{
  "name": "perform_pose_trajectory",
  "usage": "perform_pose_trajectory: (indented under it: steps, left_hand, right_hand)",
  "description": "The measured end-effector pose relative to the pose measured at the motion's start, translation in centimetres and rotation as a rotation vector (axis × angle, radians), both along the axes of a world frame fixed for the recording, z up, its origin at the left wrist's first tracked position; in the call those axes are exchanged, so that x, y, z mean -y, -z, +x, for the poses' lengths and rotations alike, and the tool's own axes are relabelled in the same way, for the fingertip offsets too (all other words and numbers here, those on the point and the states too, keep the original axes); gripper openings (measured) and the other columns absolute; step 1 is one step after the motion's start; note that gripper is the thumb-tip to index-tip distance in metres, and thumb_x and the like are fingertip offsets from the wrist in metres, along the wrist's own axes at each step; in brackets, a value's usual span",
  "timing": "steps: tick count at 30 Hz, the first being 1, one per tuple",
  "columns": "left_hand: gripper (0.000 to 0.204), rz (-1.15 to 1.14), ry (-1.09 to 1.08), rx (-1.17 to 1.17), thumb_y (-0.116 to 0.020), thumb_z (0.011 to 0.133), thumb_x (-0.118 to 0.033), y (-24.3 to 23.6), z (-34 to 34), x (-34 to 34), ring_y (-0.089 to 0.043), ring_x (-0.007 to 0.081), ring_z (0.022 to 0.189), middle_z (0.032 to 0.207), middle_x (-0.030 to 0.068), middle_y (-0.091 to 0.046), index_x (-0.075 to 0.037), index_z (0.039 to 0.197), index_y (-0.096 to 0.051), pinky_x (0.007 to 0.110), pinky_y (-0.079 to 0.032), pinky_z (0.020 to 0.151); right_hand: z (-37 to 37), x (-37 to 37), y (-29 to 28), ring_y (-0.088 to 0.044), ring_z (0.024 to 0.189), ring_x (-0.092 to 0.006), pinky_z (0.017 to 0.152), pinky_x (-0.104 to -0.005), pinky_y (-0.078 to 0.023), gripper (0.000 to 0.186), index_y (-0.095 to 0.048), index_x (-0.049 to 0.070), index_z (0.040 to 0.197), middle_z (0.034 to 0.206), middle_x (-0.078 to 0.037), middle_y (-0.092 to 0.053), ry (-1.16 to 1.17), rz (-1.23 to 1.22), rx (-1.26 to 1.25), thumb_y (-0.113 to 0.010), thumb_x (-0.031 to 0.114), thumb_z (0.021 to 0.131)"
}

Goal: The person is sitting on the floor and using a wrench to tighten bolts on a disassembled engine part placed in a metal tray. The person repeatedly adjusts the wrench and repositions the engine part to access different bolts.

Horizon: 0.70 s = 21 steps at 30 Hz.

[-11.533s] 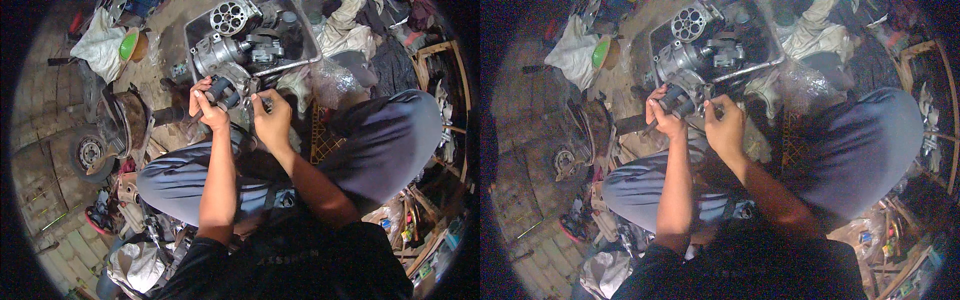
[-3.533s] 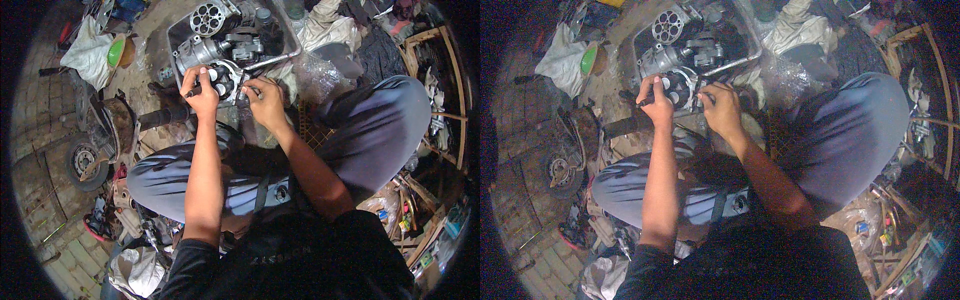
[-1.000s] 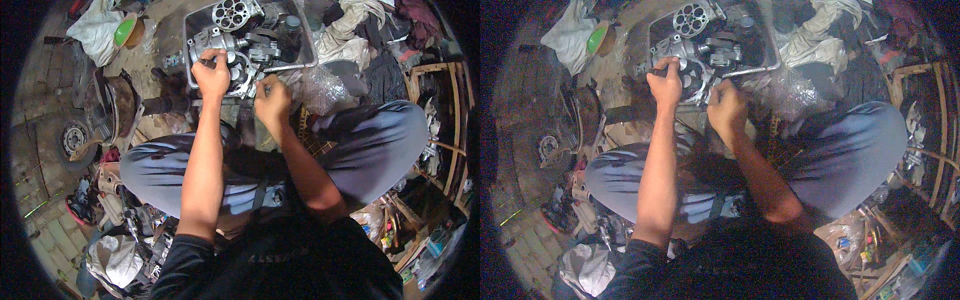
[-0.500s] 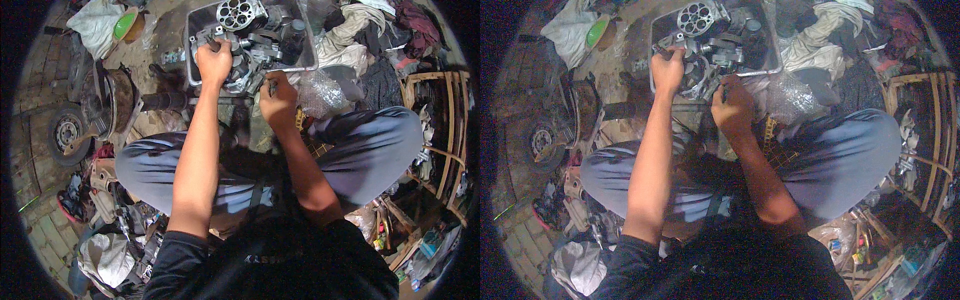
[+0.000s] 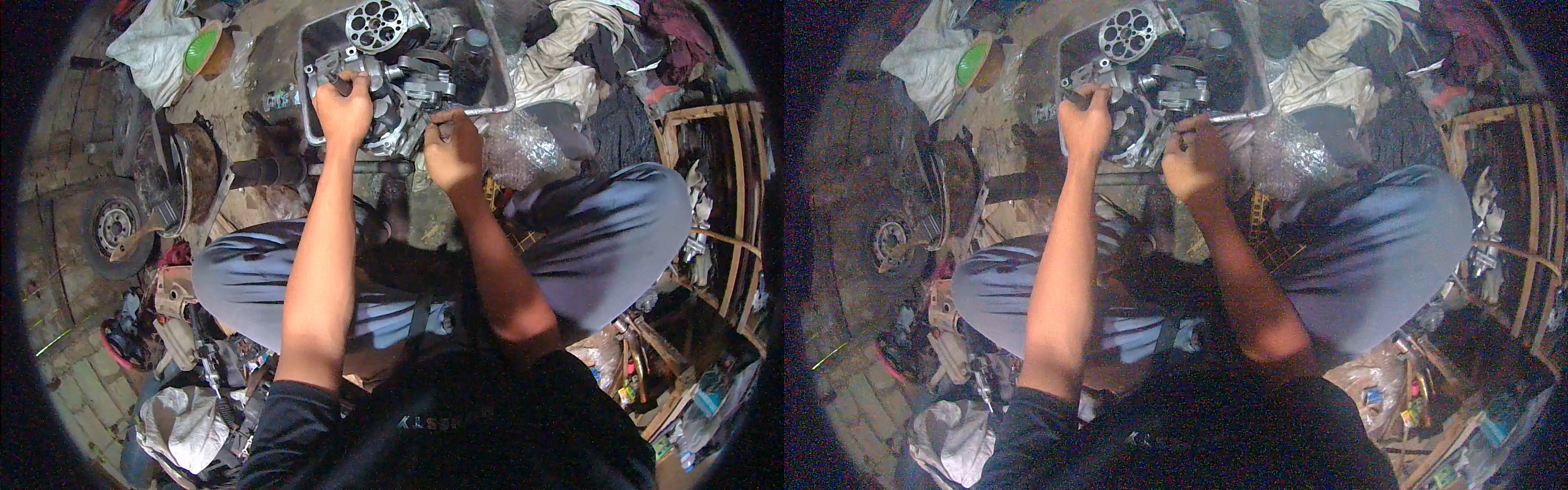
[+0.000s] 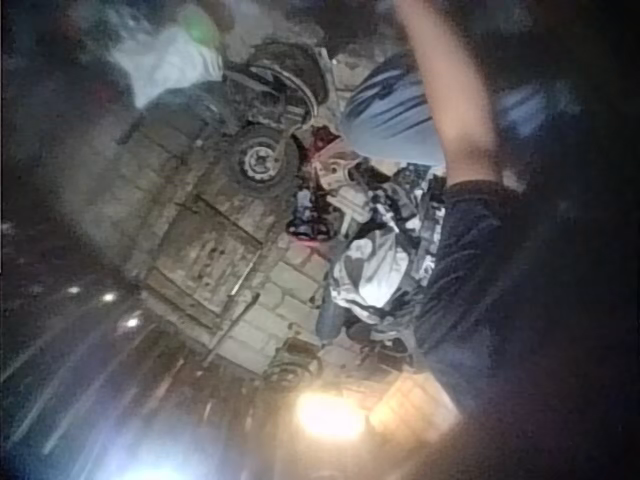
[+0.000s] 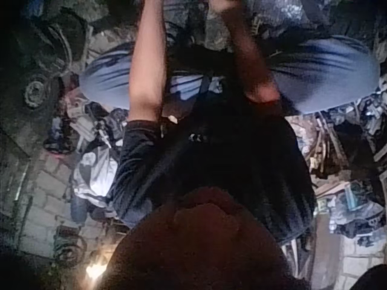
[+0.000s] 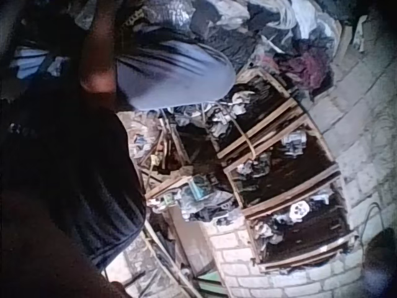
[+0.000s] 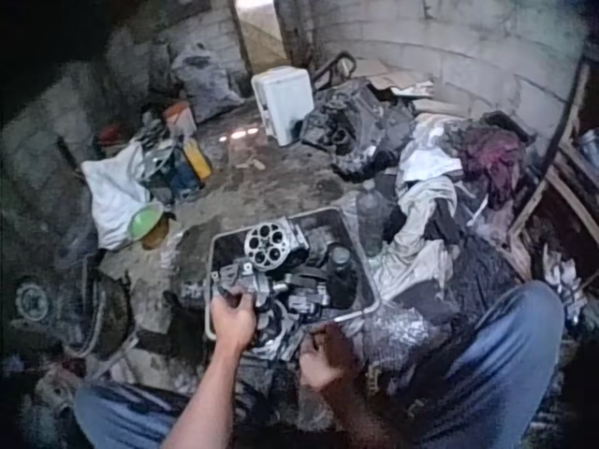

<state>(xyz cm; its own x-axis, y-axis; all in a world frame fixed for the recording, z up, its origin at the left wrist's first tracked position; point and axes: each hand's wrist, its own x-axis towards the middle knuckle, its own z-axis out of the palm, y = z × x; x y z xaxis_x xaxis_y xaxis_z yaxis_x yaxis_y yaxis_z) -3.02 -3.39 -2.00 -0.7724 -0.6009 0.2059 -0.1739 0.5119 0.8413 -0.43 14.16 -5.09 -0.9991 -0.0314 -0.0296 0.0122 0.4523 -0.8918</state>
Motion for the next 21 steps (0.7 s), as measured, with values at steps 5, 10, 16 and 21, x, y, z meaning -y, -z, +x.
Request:
perform_pose_trajectory:
  steps: [5,10,16,21]
  left_hand:
    - [0.025,0.017,0.006,-0.036,-0.070,0.090,-0.020,-0.5,0.4,-0.6,-0.058,0.0177,0.056,0.059,0.0115,-0.065,0.002,0.081,-0.073,0.039,-0.046,0.060]
    - [0.025,0.022,0.013,-0.022,-0.070,0.091,-0.020,-0.2,0.3,-0.1,-0.057,0.0153,0.056,0.059,0.0108,-0.064,0.003,0.081,-0.073,0.037,-0.045,0.059]
    - [0.025,-0.006,0.000,-0.020,-0.070,0.091,-0.019,-0.9,0.6,-0.8,-0.055,0.0143,0.056,0.058,0.0098,-0.063,0.004,0.082,-0.074,0.037,-0.045,0.059]
    - [0.025,-0.017,0.003,-0.033,-0.070,0.091,-0.019,-0.5,0.8,-0.6,-0.055,0.0145,0.056,0.059,0.0099,-0.064,0.004,0.084,-0.074,0.037,-0.046,0.059]
  right_hand:
    - [0.5,-0.2,-0.9,-0.070,0.094,-0.0429,0.083,-0.0489,-0.054,0.021,-0.060,0.007,0.105,0.097,-0.022,-0.072,-0.102,0.066,0.098,-0.070,0.014,0.089]
    - [-0.2,0.2,-0.6,-0.071,0.091,-0.0436,0.081,-0.0513,-0.054,0.018,-0.062,0.007,0.103,0.093,-0.022,-0.072,-0.020,0.067,-0.008,-0.070,0.012,0.088]
    - [-0.2,0.0,-0.4,-0.071,0.087,-0.0441,0.079,-0.0519,-0.055,0.015,-0.063,0.006,0.100,0.090,-0.022,-0.072,-0.007,0.055,-0.069,-0.069,0.011,0.087]
    - [0.4,-0.1,-1.3,-0.070,0.088,-0.0451,0.081,-0.0527,-0.054,0.015,-0.063,0.005,0.100,0.090,-0.023,-0.072,-0.051,0.068,-0.024,-0.068,0.010,0.087]
